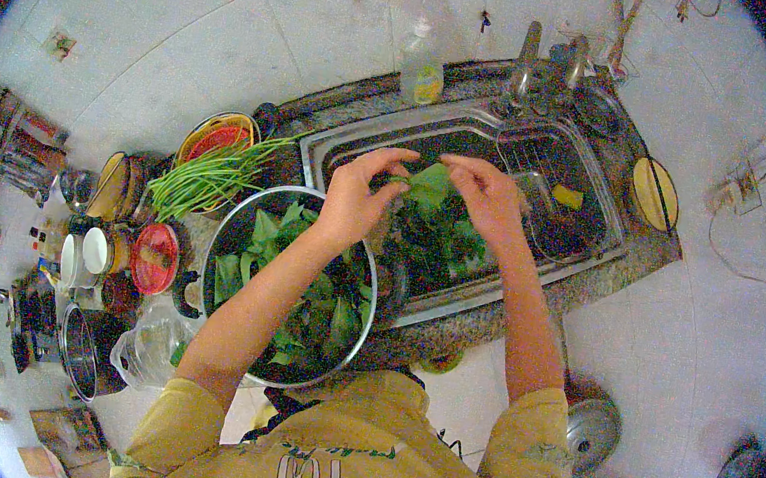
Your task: The person stands at a kitchen counter and repeatedly picks up large green leaves from a metal bowl. They tear the leaves into smaller pieces by hand and place the torn pieces into a clear plastic bag on the counter. The process continues with the person handling the leaves one at a time.
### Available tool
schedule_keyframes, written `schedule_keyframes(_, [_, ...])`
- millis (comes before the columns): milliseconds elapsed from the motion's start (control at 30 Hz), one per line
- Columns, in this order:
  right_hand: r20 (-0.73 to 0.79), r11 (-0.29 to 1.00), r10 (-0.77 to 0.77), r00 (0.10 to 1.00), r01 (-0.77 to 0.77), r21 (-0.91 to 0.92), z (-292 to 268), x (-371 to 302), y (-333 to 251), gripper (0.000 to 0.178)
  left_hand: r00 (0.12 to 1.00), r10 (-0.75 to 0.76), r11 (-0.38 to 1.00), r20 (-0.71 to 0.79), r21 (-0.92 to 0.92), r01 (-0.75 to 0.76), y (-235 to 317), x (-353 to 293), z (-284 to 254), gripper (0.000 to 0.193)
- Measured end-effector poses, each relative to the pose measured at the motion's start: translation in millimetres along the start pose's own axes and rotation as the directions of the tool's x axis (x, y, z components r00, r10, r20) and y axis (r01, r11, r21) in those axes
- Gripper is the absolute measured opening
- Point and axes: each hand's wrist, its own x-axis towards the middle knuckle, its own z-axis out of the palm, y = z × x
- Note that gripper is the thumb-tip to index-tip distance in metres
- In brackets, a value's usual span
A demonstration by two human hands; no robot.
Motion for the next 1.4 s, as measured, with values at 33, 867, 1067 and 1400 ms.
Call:
schedule_keyframes(33, [-0.013, 0.986, -0.085, 0.996, 0.086, 0.142, 6, 0, -3, 0.013, 1.000, -0.011, 1.000, 0.006, -0.019, 0.011, 2, 0, -1, 0.030])
schedule_keyframes(867, [0.119, 0.206, -0.181, 0.976, 0.156, -0.966, -5, -13, 101, 0.036, 0.976, -0.143, 0.979, -0.161, -0.166, 0.116, -4, -25, -33, 0.013])
schedule_keyframes(1067, [0.128, 0.767, 0.228, 0.965, -0.097, -0.634, 2, -9, 68, 0.028, 0.973, -0.144, 0.983, -0.182, -0.142, 0.118, -12, -33, -38, 0.013])
schedule_keyframes(1400, [0.532, 0.339, 0.274, 0.801, -0.598, 0.726, -7, -29, -16, 0.022, 0.937, -0.291, 0.943, -0.191, -0.224, 0.247, -7, -46, -55, 0.009])
